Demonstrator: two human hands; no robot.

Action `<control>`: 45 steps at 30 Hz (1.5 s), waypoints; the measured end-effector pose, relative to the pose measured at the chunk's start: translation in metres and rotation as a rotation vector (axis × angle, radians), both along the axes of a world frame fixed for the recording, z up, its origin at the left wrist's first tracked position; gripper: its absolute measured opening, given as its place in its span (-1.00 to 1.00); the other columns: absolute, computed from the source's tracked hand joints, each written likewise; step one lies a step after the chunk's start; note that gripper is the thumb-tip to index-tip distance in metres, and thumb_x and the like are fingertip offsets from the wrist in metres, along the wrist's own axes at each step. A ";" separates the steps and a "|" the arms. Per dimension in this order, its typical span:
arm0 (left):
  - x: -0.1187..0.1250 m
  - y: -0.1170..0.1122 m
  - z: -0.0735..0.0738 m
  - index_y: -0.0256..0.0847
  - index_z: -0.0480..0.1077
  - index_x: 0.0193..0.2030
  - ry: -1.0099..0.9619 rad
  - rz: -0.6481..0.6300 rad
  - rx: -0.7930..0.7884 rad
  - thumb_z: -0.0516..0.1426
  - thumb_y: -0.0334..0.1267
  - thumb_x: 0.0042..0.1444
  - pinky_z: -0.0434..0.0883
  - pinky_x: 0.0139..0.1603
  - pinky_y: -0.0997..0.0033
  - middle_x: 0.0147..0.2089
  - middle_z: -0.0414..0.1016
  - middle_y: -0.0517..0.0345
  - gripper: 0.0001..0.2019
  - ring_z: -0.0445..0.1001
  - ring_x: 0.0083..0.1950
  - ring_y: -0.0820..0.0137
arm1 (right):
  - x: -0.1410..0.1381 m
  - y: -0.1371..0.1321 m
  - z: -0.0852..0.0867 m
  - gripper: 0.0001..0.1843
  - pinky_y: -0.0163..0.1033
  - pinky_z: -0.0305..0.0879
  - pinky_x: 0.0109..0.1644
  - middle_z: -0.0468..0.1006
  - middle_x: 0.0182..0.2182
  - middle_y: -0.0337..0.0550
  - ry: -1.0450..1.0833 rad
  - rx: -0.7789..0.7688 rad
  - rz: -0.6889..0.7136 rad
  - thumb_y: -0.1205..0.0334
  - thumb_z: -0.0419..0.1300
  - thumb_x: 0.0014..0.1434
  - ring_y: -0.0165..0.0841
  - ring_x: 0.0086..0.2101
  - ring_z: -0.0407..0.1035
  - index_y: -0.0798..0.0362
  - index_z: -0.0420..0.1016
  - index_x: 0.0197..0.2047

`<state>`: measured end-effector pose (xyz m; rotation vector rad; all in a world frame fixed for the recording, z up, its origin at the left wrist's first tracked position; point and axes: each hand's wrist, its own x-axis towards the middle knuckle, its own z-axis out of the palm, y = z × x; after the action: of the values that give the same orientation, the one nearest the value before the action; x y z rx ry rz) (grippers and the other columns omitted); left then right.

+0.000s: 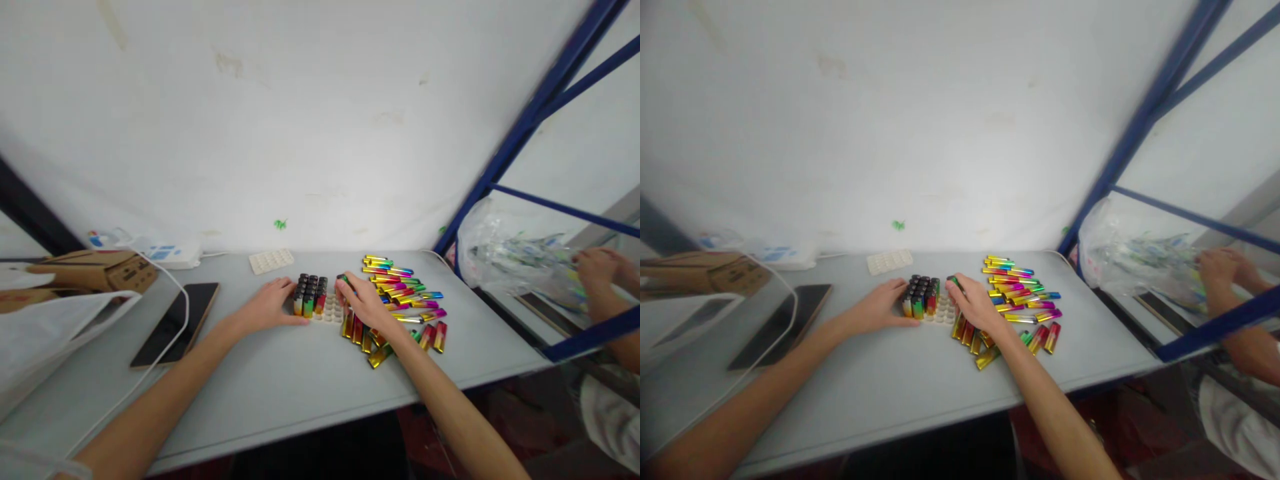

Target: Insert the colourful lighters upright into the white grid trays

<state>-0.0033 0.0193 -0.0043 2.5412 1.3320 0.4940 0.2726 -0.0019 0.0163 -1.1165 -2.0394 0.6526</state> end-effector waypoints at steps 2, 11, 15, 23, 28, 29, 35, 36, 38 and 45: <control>-0.001 0.000 0.000 -0.19 0.51 0.06 0.010 -0.006 0.004 0.33 0.37 -0.07 0.44 0.16 0.05 0.04 0.55 -0.12 -0.27 0.51 0.09 -0.05 | -0.001 -0.002 0.001 -0.60 -0.27 0.19 -0.32 0.41 -0.52 -0.34 0.002 -0.018 0.001 -0.08 -0.08 0.51 -0.37 -0.48 0.33 -0.05 0.25 -0.31; 0.001 -0.001 0.001 -0.20 0.50 0.05 0.034 0.005 -0.002 0.31 0.39 -0.05 0.42 0.18 0.07 0.07 0.54 -0.13 -0.26 0.51 0.12 -0.07 | -0.007 0.003 -0.014 -0.42 -0.24 -0.14 -0.44 0.01 -0.60 -0.35 0.099 -0.012 -0.234 -0.19 0.06 0.35 -0.43 -0.53 -0.02 -0.04 -0.02 -0.55; 0.000 -0.001 0.000 -0.19 0.51 0.05 0.032 0.011 0.002 0.33 0.38 -0.08 0.43 0.17 0.06 0.04 0.55 -0.12 -0.26 0.52 0.10 -0.07 | -0.006 0.006 -0.016 -0.51 -0.24 -0.15 -0.44 0.01 -0.61 -0.35 0.122 -0.025 -0.259 -0.06 0.07 0.28 -0.44 -0.54 -0.04 -0.05 -0.01 -0.56; 0.001 -0.002 0.001 -0.22 0.51 0.05 0.023 0.014 -0.005 0.33 0.37 -0.08 0.43 0.18 0.04 0.07 0.55 -0.14 -0.25 0.52 0.10 -0.07 | -0.003 0.001 -0.004 -0.58 -0.26 0.13 -0.30 0.32 -0.50 -0.33 0.071 0.048 -0.147 -0.11 -0.02 0.48 -0.36 -0.43 0.26 -0.03 0.22 -0.34; 0.001 -0.003 0.003 -0.22 0.51 0.05 0.030 0.012 -0.019 0.32 0.37 -0.05 0.42 0.18 0.05 0.08 0.53 -0.16 -0.26 0.51 0.11 -0.06 | -0.001 -0.002 0.000 -0.54 -0.22 0.21 -0.15 0.43 -0.37 -0.18 -0.106 0.270 -0.052 -0.10 -0.05 0.51 -0.31 -0.30 0.34 -0.01 0.26 -0.37; 0.001 -0.004 0.003 -0.22 0.50 0.06 0.026 0.009 -0.018 0.32 0.36 -0.05 0.42 0.19 0.04 0.09 0.53 -0.16 -0.26 0.51 0.12 -0.06 | -0.001 -0.002 0.000 -0.53 -0.23 0.20 -0.19 0.42 -0.41 -0.20 -0.135 0.276 -0.046 -0.11 -0.03 0.50 -0.32 -0.34 0.32 -0.01 0.27 -0.38; 0.002 -0.004 0.003 -0.23 0.49 0.10 0.021 0.007 -0.019 0.33 0.35 -0.04 0.41 0.19 0.05 0.10 0.53 -0.16 -0.24 0.50 0.13 -0.05 | 0.001 -0.005 0.000 -0.51 -0.29 0.09 -0.39 0.50 -0.59 -0.29 -0.148 0.084 0.031 -0.17 0.15 0.41 -0.41 -0.55 0.29 0.03 0.44 -0.40; 0.002 -0.004 0.003 -0.23 0.49 0.10 0.020 0.007 -0.016 0.33 0.35 -0.04 0.41 0.18 0.06 0.09 0.53 -0.15 -0.25 0.50 0.13 -0.05 | 0.000 -0.006 0.000 -0.52 -0.31 0.11 -0.39 0.54 -0.58 -0.28 -0.142 0.067 0.060 -0.16 0.17 0.40 -0.41 -0.55 0.32 0.04 0.48 -0.39; 0.002 -0.004 0.004 -0.21 0.49 0.09 0.021 0.000 -0.009 0.33 0.36 -0.05 0.42 0.16 0.08 0.07 0.54 -0.12 -0.25 0.51 0.11 -0.04 | -0.001 -0.007 -0.002 -0.52 -0.32 0.12 -0.39 0.54 -0.59 -0.27 -0.155 0.077 0.091 -0.14 0.20 0.39 -0.41 -0.55 0.35 0.05 0.52 -0.40; 0.000 -0.003 0.000 -0.18 0.48 0.11 0.019 -0.015 0.006 0.32 0.38 -0.04 0.42 0.13 0.13 0.05 0.54 -0.09 -0.25 0.51 0.10 -0.02 | -0.018 -0.009 -0.009 -0.55 -0.28 0.06 -0.37 0.61 -0.47 -0.11 -0.432 0.240 0.065 -0.15 0.19 0.40 -0.34 -0.49 0.40 0.07 0.55 -0.30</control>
<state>-0.0032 0.0166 -0.0039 2.5648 1.3187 0.4725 0.2550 -0.0104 0.0074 -1.1215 -2.4488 0.1938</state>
